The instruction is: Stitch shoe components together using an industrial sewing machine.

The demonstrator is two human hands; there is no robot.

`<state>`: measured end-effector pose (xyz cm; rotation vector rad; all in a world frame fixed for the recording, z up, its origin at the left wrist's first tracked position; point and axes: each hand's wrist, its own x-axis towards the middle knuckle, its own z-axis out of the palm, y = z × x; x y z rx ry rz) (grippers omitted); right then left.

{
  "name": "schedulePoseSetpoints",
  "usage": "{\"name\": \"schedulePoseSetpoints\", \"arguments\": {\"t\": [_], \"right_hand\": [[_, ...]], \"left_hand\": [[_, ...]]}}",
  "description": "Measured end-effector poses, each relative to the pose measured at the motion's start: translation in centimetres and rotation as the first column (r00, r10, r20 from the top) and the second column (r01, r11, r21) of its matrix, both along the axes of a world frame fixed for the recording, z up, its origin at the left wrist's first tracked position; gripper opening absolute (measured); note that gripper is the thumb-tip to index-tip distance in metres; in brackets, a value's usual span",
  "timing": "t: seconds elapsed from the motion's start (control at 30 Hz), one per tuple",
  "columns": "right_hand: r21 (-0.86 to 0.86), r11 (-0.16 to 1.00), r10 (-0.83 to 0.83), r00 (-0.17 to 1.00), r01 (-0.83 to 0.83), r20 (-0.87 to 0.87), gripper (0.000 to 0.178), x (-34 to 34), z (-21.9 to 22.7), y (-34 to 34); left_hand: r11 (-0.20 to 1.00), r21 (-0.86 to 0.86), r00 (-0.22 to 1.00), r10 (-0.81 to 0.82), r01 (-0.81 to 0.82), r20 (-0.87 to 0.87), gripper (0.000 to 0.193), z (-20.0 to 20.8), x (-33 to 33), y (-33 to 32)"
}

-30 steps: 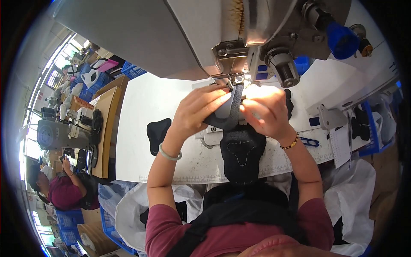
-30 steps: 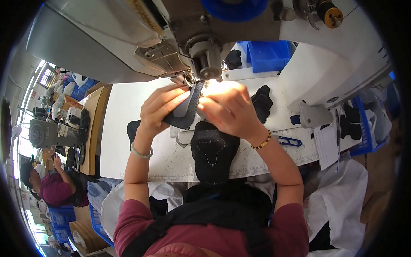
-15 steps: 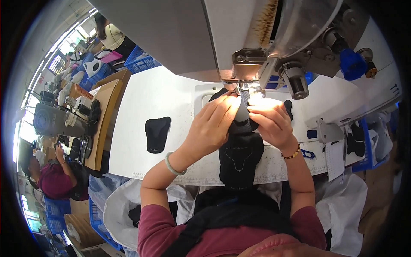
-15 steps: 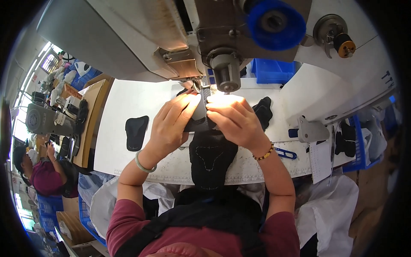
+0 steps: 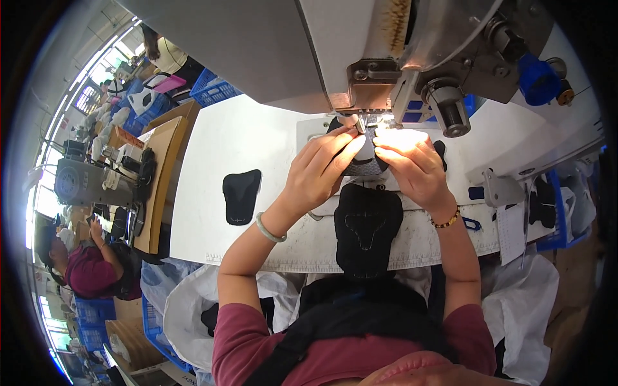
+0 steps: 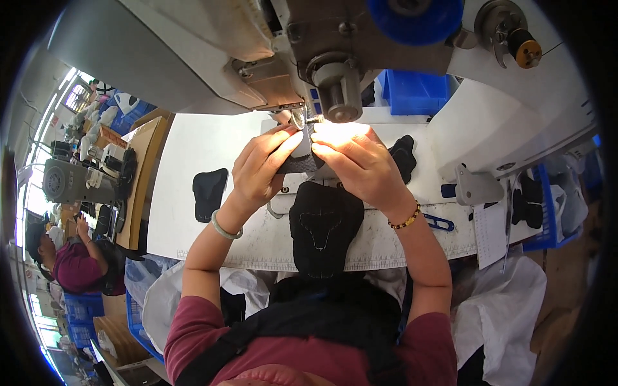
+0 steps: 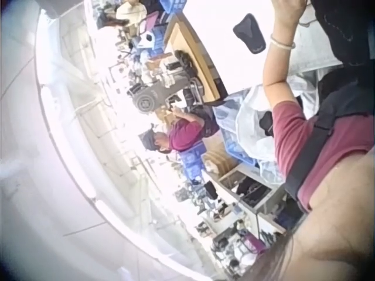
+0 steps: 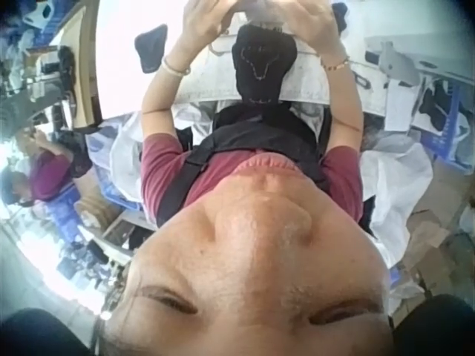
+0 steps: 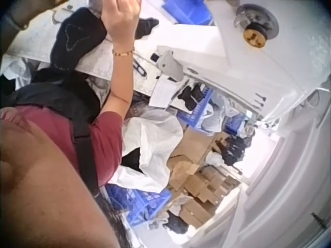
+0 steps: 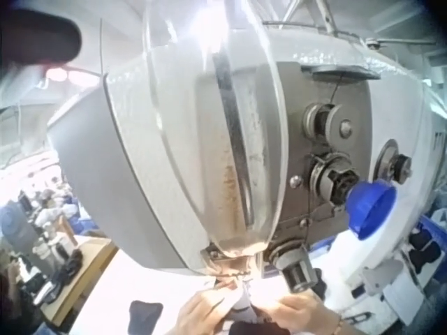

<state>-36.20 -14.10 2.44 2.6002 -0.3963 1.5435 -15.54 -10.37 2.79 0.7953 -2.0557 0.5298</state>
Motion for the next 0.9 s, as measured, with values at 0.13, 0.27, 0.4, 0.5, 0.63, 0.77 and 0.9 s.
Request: {"name": "schedulePoseSetpoints", "arguments": {"t": [0.13, 0.27, 0.4, 0.5, 0.63, 0.77, 0.9], "right_hand": [[0.038, 0.999, -0.01, 1.0, 0.01, 0.005, 0.021, 0.4, 0.2, -0.1], [0.039, 0.998, -0.058, 0.998, 0.059, -0.005, 0.023, 0.5, 0.2, 0.1], [0.084, 0.991, -0.105, 0.994, 0.107, -0.018, 0.025, 0.6, 0.3, 0.4], [0.074, 0.991, -0.112, 0.994, 0.112, -0.001, 0.025, 0.8, 0.3, 0.5], [0.073, 0.986, -0.151, 0.988, 0.149, 0.022, 0.023, 1.1, 0.2, 0.6], [0.063, 0.973, -0.221, 0.975, 0.22, 0.005, 0.022, 1.0, 0.2, 0.5], [0.059, 0.976, -0.213, 0.976, 0.211, 0.037, 0.022, 1.2, 0.0, 0.2]], "left_hand": [[0.998, -0.051, 0.999, -0.032, 0.031, -0.017, 0.035, -0.7, 0.5, -0.7], [0.995, -0.082, 0.996, -0.066, 0.062, -0.057, 0.034, -1.1, 0.8, -1.7], [0.994, -0.083, 0.99, -0.08, 0.071, -0.117, 0.036, -1.3, 0.6, -2.4], [0.998, -0.014, 0.977, -0.065, 0.063, -0.201, 0.036, -1.8, 1.0, -2.8], [0.996, -0.059, 0.983, -0.07, 0.061, -0.168, 0.037, -1.4, 1.1, -2.9], [0.989, 0.019, 0.978, -0.145, 0.149, -0.149, 0.023, -0.5, 2.4, -3.4], [0.841, 0.53, 0.867, 0.178, 0.111, -0.464, 0.02, -0.7, 4.3, -5.3]]}}
